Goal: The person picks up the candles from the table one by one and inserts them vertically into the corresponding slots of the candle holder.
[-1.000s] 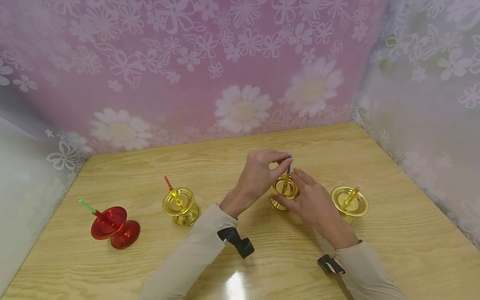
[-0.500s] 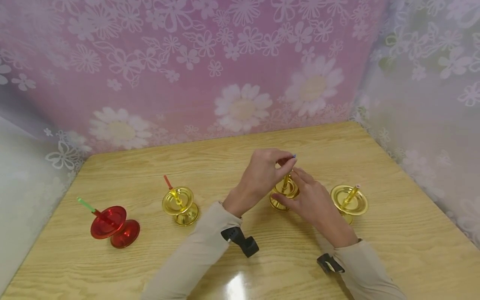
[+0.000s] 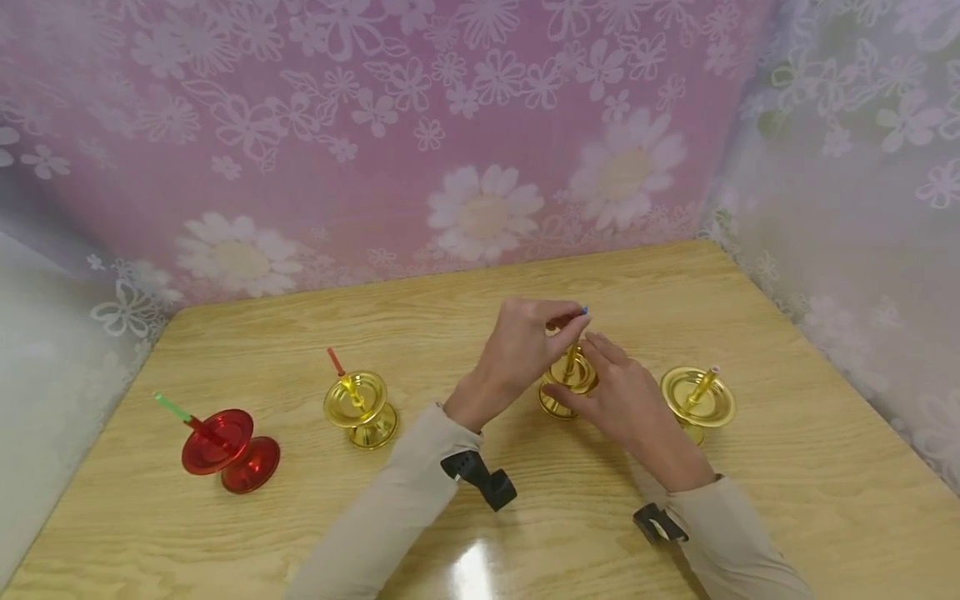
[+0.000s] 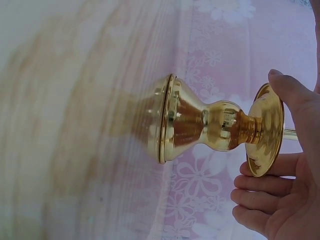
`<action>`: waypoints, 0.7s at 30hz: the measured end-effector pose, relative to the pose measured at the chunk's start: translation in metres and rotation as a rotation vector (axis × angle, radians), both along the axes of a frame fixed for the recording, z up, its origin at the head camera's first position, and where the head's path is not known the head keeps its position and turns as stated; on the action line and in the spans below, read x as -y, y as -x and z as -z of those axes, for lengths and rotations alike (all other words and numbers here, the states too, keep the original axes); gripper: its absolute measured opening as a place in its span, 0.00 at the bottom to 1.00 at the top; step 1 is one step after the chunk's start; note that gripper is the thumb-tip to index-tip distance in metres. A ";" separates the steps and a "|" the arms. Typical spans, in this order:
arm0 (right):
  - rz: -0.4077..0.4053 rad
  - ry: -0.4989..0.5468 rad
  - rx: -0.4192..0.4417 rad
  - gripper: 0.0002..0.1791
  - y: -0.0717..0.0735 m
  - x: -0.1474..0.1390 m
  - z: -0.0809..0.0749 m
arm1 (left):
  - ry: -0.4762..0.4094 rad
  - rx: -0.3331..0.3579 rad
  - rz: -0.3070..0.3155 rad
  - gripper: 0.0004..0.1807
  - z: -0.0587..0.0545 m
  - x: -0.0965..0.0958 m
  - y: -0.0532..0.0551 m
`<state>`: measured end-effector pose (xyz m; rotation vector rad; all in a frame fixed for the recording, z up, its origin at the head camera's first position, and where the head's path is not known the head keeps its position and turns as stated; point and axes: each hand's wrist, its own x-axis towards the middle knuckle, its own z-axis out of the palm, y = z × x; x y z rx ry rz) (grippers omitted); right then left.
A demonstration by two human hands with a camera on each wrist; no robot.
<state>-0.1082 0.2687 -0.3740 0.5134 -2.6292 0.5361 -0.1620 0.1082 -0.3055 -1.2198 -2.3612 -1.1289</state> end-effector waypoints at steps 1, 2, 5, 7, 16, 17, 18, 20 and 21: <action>0.005 0.001 0.011 0.47 0.000 0.000 0.000 | 0.002 0.002 0.010 0.12 0.000 0.000 0.002; 0.012 0.001 0.020 0.47 0.000 0.000 -0.001 | -0.001 0.011 0.020 0.11 0.000 0.001 0.003; 0.032 0.000 0.050 0.47 -0.001 0.000 -0.001 | -0.002 0.035 0.030 0.11 0.000 0.002 0.005; 0.036 -0.001 0.054 0.47 -0.001 0.000 0.000 | -0.008 0.054 0.030 0.12 0.001 0.003 0.007; 0.026 0.012 0.041 0.46 0.001 -0.001 0.001 | 0.015 0.069 0.065 0.07 0.002 0.005 0.012; 0.024 0.016 0.038 0.46 0.001 -0.001 0.001 | 0.023 0.069 0.067 0.07 0.003 0.006 0.012; 0.023 0.020 0.036 0.45 0.001 -0.001 0.001 | 0.032 0.068 0.068 0.06 0.003 0.006 0.013; 0.022 0.028 0.030 0.45 0.001 -0.001 0.000 | 0.056 0.068 0.060 0.07 0.003 0.006 0.013; 0.019 0.030 0.025 0.44 0.001 -0.001 0.000 | 0.065 0.067 0.055 0.08 0.004 0.006 0.013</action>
